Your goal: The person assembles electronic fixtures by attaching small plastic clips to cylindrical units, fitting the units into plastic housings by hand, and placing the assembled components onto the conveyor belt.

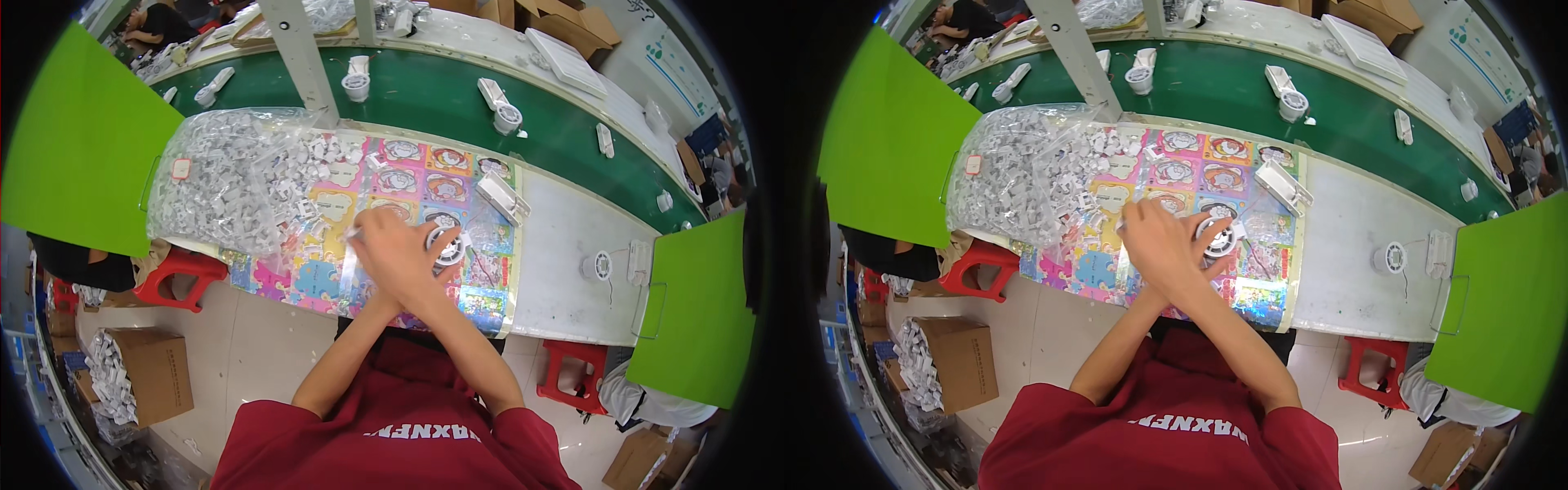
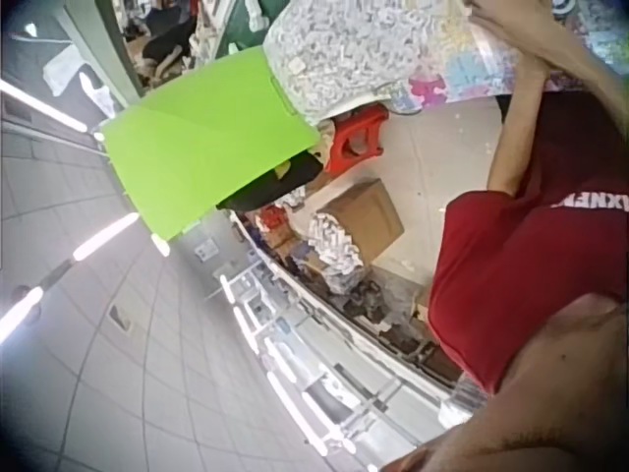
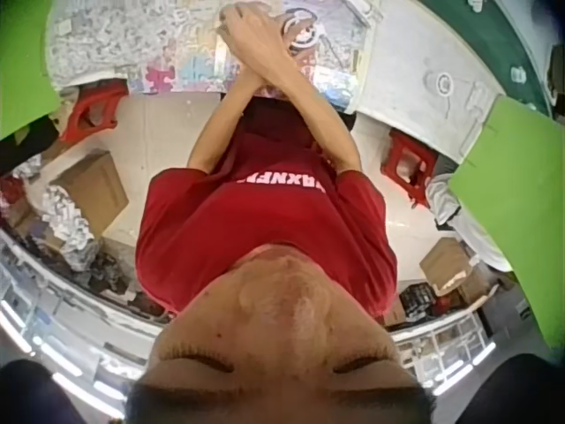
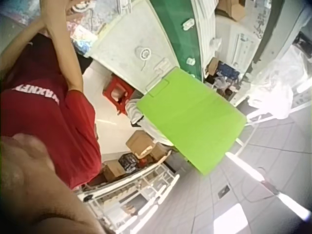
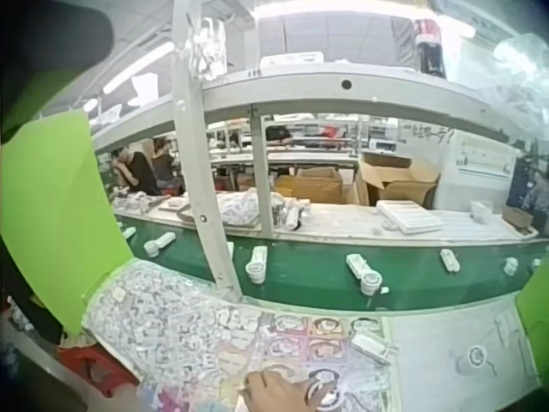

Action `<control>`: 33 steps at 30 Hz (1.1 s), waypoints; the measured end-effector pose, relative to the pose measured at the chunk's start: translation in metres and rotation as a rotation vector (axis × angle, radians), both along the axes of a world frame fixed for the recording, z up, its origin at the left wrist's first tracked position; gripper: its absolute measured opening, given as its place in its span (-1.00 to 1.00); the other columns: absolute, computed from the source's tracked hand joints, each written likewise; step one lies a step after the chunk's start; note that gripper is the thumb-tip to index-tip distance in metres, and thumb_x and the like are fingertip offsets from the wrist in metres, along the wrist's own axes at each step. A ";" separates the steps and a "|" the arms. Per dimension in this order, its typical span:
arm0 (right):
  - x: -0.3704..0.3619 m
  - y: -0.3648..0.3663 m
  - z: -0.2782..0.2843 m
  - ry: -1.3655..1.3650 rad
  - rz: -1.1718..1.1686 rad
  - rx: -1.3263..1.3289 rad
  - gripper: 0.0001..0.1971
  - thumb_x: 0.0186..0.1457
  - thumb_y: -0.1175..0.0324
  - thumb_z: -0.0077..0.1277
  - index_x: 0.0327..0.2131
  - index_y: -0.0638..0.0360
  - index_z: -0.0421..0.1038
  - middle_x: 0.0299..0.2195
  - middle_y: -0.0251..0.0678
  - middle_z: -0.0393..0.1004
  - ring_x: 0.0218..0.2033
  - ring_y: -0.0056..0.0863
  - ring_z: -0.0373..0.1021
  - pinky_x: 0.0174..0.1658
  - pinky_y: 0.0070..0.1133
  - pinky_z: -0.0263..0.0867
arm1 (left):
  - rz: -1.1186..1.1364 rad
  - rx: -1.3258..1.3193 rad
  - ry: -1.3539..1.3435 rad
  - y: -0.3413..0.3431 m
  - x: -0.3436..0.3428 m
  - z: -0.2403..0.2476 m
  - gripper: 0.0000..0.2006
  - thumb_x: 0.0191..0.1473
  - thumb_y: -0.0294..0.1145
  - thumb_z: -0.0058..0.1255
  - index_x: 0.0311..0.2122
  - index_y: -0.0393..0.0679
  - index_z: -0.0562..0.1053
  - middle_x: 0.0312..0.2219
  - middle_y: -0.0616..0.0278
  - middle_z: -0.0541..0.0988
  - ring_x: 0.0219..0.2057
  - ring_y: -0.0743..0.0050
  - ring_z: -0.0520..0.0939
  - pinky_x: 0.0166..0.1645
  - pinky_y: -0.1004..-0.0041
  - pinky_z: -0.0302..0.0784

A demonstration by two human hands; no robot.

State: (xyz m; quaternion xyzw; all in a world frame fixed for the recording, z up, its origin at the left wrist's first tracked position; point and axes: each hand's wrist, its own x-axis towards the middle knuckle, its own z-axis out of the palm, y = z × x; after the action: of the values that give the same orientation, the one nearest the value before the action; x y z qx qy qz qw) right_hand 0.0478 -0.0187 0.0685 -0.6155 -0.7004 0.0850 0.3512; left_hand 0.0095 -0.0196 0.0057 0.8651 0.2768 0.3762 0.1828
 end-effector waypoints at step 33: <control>0.116 -0.102 -0.038 1.078 -0.252 -0.156 -0.70 0.15 0.49 0.25 -0.04 0.32 0.50 -0.29 -0.37 0.55 -0.30 -0.68 0.45 -0.18 -0.66 0.40 | -0.219 0.016 -0.089 -0.001 -0.014 0.012 -0.43 -0.19 -0.43 0.37 0.02 -0.16 0.47 0.03 0.00 0.57 0.00 -0.11 0.57 0.08 0.16 0.54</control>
State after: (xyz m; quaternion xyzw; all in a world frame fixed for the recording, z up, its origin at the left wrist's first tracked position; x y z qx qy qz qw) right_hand 0.1640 -0.1204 0.0309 -0.5881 -0.3343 0.3966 0.6205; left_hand -0.0045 -0.0205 0.0173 0.8741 0.1692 0.3942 0.2278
